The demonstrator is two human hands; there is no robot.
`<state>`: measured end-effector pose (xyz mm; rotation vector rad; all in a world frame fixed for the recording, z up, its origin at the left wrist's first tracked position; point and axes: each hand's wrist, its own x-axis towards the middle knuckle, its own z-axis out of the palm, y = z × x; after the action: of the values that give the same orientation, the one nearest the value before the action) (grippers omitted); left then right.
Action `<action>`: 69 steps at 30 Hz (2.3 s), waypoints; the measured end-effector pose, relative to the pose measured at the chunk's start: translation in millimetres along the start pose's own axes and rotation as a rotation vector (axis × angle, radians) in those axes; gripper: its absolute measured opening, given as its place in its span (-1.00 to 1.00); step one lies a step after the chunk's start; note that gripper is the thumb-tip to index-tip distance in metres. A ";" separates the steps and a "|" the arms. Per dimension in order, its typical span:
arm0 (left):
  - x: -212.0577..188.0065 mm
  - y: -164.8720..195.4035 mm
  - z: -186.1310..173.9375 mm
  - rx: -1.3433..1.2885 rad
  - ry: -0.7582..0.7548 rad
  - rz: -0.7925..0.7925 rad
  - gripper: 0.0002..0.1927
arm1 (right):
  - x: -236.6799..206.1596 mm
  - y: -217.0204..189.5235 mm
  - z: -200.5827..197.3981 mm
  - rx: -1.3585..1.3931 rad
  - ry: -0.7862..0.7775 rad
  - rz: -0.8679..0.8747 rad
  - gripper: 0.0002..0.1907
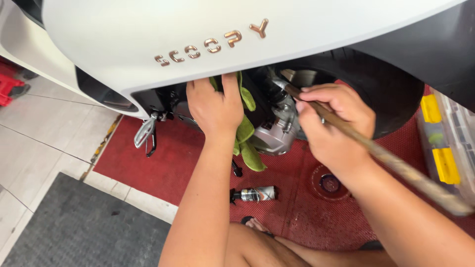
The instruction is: The person cleans the engine area of a white scooter using a green cloth and a brush. They repeatedly wipe and scrub the engine components while seated on the floor.
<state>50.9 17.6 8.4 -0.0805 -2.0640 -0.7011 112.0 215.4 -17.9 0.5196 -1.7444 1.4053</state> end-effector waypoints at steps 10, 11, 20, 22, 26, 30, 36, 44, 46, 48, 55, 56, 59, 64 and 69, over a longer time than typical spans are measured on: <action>1.6 3.1 0.4 -0.019 0.000 0.017 -0.54 | -3.2 15.0 37.2 0.053 0.081 -0.004 -0.94; 1.8 3.2 0.3 -0.016 0.000 0.017 -0.54 | -3.3 13.5 39.0 -0.011 0.055 -0.080 -0.91; 2.4 3.8 0.4 -0.013 0.002 0.024 -0.52 | -1.1 1.0 30.5 -0.119 -0.001 -0.234 -0.82; 2.2 3.5 0.6 -0.012 0.008 0.028 -0.52 | -0.2 -0.3 30.6 -0.132 0.095 -0.211 -0.85; 1.7 3.6 0.2 -0.001 0.007 0.003 -0.52 | 2.1 -1.2 33.0 -0.067 -0.037 -0.197 -0.85; 2.2 5.0 0.2 0.014 -0.006 -0.017 -0.50 | 5.2 2.5 27.8 -0.091 0.023 -0.212 -0.87; 1.9 6.1 1.1 0.029 -0.009 -0.020 -0.52 | 13.6 12.4 13.2 0.018 -0.062 -0.148 -0.87; 2.5 7.4 1.1 0.040 -0.020 -0.016 -0.54 | 15.6 8.0 25.9 -0.053 -0.004 -0.293 -0.92; 3.7 7.3 1.4 0.032 -0.003 0.024 -0.54 | 15.8 7.1 28.2 -0.048 0.135 -0.279 -0.91; 3.5 7.1 1.1 0.036 0.011 0.031 -0.53 | 16.3 7.0 27.8 -0.034 -0.008 -0.342 -0.89; 2.3 7.8 0.0 0.013 0.005 0.004 -0.54 | 24.6 8.8 23.1 -0.014 -0.004 -0.302 -0.85; 2.2 8.2 -0.1 0.006 0.003 -0.001 -0.55 | 25.7 8.5 23.8 -0.021 -0.042 -0.304 -0.85; 2.2 8.7 -0.4 0.014 -0.005 0.009 -0.55 | 26.2 7.2 26.1 -0.052 -0.054 -0.314 -0.84; 2.2 6.1 1.5 0.014 0.000 0.017 -0.54 | 19.6 3.6 29.5 -0.058 -0.117 -0.337 -0.81; 1.4 1.8 1.8 0.022 -0.015 0.025 -0.52 | 21.3 3.1 30.0 -0.094 0.095 -0.321 -0.86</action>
<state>49.3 19.8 9.5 -0.0987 -2.0818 -0.6643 87.3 191.7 -4.1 0.6392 -1.5633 1.1001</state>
